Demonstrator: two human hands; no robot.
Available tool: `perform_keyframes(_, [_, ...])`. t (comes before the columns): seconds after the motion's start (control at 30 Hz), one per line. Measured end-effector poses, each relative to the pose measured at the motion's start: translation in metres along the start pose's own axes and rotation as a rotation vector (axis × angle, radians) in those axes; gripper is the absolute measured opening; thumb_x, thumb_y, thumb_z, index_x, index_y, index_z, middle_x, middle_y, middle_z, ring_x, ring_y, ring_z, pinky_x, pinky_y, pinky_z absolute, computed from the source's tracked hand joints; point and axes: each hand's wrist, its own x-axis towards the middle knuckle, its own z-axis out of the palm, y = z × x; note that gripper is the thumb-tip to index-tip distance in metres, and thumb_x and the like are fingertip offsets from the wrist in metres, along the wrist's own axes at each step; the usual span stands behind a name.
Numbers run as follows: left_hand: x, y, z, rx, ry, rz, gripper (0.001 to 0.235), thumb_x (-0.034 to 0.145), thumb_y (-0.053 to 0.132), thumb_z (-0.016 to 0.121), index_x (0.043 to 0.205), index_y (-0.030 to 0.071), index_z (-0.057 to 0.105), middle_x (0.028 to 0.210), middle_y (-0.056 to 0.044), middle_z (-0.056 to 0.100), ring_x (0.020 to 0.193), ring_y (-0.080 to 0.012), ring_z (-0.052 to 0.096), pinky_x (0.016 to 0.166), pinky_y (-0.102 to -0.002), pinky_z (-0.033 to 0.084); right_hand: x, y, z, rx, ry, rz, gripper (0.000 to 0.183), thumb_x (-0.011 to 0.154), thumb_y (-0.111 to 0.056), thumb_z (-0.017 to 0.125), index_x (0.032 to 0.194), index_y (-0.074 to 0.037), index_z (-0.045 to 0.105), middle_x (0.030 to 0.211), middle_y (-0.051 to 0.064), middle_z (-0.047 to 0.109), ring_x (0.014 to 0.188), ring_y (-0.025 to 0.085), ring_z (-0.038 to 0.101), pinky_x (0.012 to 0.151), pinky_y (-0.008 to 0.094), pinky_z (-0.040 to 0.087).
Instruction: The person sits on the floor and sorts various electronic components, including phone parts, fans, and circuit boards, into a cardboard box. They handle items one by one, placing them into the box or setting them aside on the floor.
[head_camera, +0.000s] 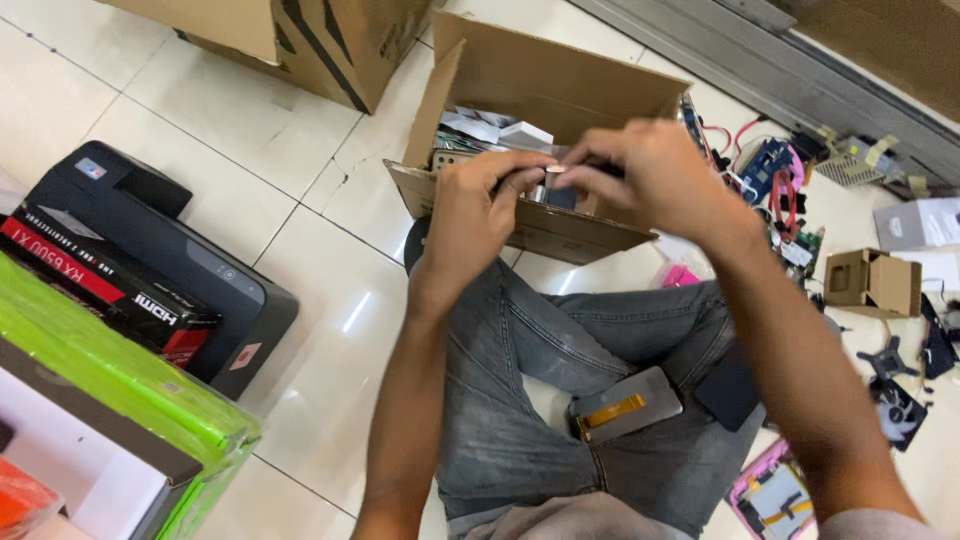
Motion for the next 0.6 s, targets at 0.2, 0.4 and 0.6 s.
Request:
perform_keyframes(0.2, [0.037,-0.017,0.02,0.042,-0.087,-0.276,0.008,0.098,0.011,0.063,0.099,0.007,0.071,0.093,-0.007,0.071,0.073,-0.015,0.07,0.062,-0.027,0.053,0.015,0.054,-0.002,-0.312,0.239,-0.037,0.04,0.099,-0.038,0.086,0.112,-0.006,0.065,0.104,0.012,0.061,0.101,0.031,0.053,0.094,0.045,0.034])
perform_keyframes(0.4, [0.082,-0.048,0.061,0.124,-0.027,-0.418,0.011,0.091,0.013,0.06,0.088,0.007,0.069,0.082,-0.006,0.079,0.071,-0.0189,0.075,0.062,-0.036,0.064,0.034,0.089,0.048,0.549,0.474,0.48,0.06,0.094,-0.035,0.076,0.134,-0.003,0.045,0.115,0.008,0.066,0.102,0.011,0.065,0.083,0.024,0.057])
perform_keyframes(0.6, [0.114,-0.058,0.041,-0.319,-0.518,-0.657,0.005,0.1,0.0,0.064,0.094,0.001,0.064,0.082,-0.014,0.074,0.07,-0.0168,0.077,0.064,-0.024,0.069,0.043,0.074,-0.013,0.781,-0.041,0.741,0.037,0.098,-0.02,0.064,0.132,-0.006,0.059,0.109,0.009,0.074,0.091,0.017,0.075,0.083,0.027,0.067])
